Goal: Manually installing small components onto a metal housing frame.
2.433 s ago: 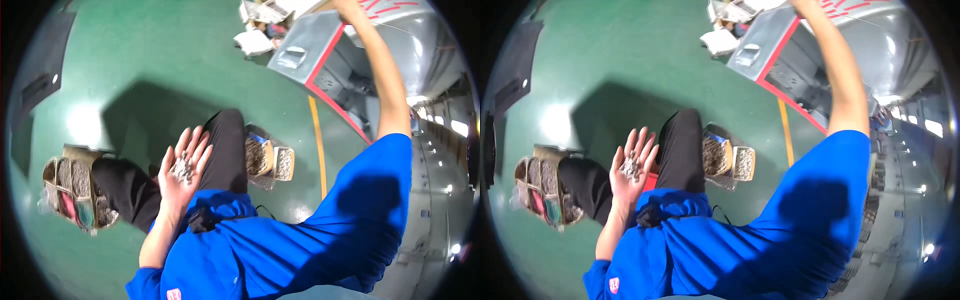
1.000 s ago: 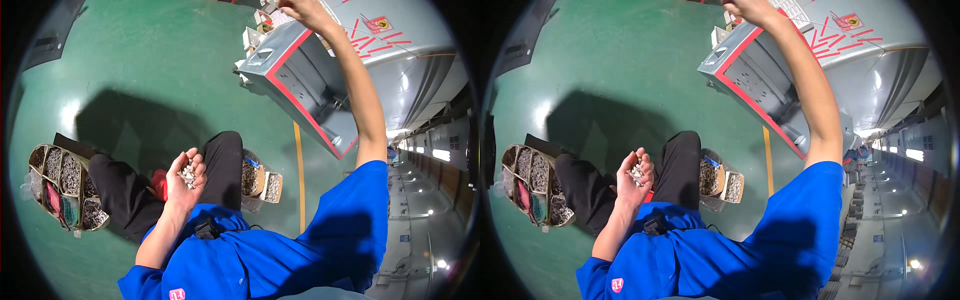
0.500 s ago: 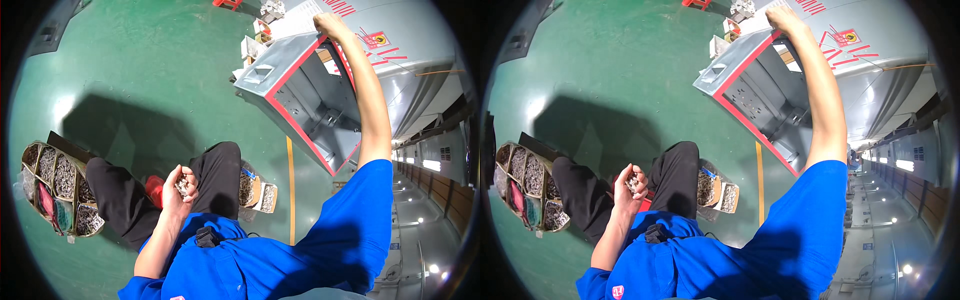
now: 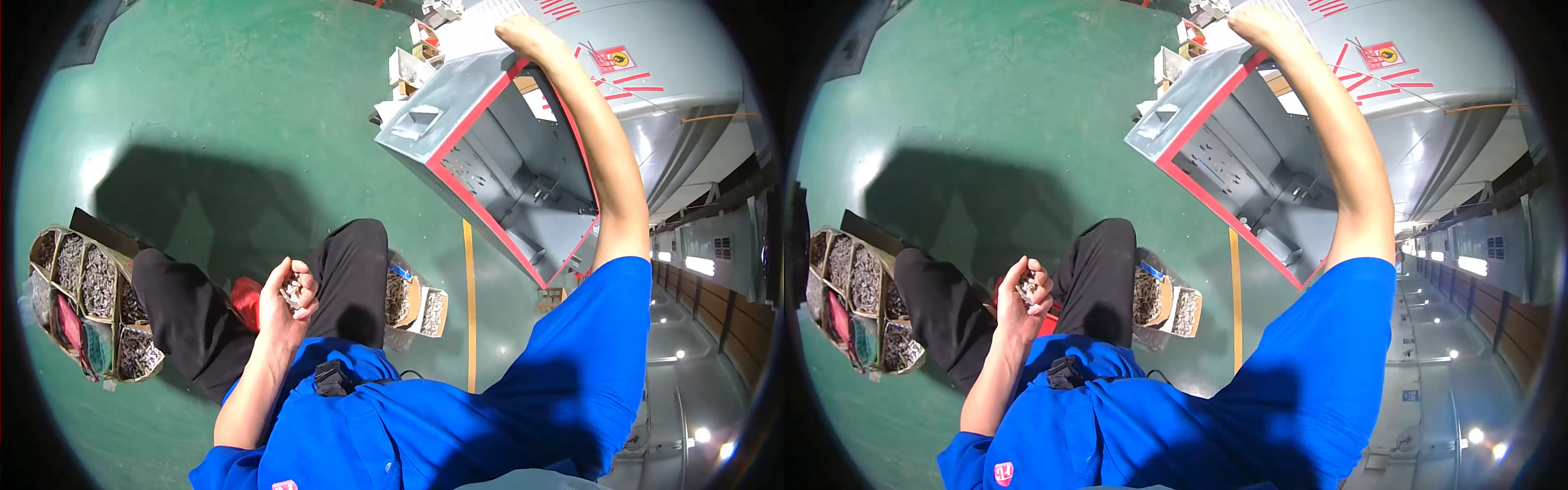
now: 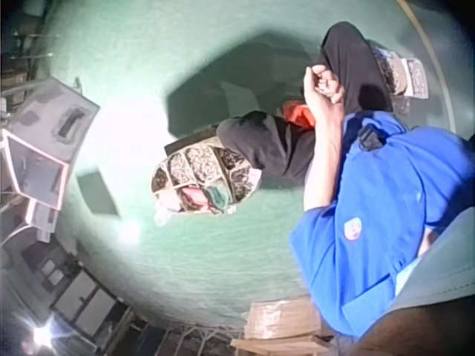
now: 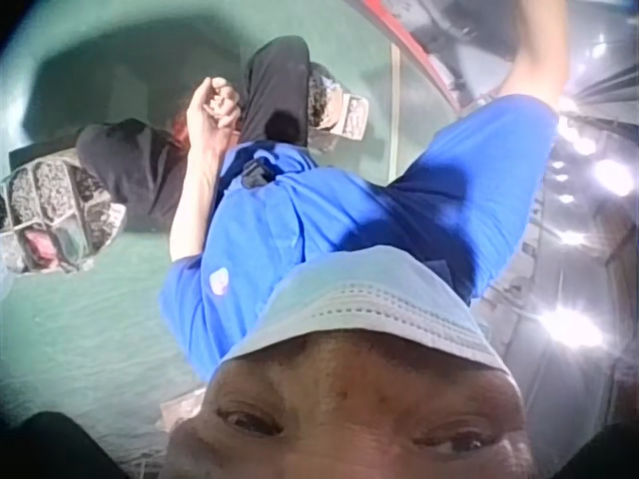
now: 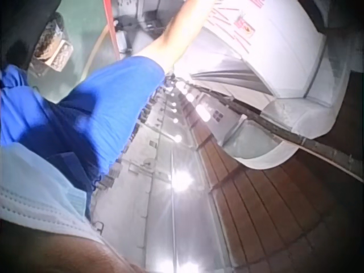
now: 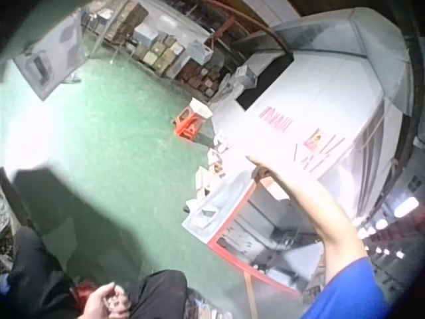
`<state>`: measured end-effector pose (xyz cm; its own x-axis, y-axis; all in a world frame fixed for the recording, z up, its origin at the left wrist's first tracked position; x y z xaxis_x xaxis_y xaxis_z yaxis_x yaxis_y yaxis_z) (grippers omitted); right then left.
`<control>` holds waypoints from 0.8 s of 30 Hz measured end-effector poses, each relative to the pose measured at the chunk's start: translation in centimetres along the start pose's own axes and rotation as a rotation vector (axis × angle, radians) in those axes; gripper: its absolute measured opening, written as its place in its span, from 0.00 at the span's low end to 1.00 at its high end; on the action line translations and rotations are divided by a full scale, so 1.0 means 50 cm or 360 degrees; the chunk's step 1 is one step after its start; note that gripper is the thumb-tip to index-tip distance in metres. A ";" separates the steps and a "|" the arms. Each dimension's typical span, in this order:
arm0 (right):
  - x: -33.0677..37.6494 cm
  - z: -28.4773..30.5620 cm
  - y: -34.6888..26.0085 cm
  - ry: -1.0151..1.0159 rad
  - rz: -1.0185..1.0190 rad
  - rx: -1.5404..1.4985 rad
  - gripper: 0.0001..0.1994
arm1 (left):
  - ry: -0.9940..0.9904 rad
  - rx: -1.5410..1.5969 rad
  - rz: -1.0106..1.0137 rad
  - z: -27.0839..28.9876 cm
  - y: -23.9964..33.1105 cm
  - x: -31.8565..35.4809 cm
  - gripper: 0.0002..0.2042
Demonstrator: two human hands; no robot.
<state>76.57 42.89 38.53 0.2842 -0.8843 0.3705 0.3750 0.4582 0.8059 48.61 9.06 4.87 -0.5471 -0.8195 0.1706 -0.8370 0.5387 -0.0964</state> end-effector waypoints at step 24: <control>0.091 0.052 -0.043 0.0770 -0.0332 -0.0274 0.07 | 0.0078 -0.0223 -0.0144 0.016 0.006 0.007 0.12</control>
<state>74.74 37.63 39.68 0.5462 -0.8342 -0.0761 0.5941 0.3217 0.7373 48.14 8.77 4.11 -0.4655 -0.8572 0.2204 -0.8708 0.4881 0.0588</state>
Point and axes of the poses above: each hand's wrist, its own x-axis away from the middle knuckle, its own z-axis out of the back of the hand, y = z × x, the point moved 2 cm from there along -x, towards the middle knuckle, and after that the axes turned 12 degrees about -y, right-handed, at the moved point
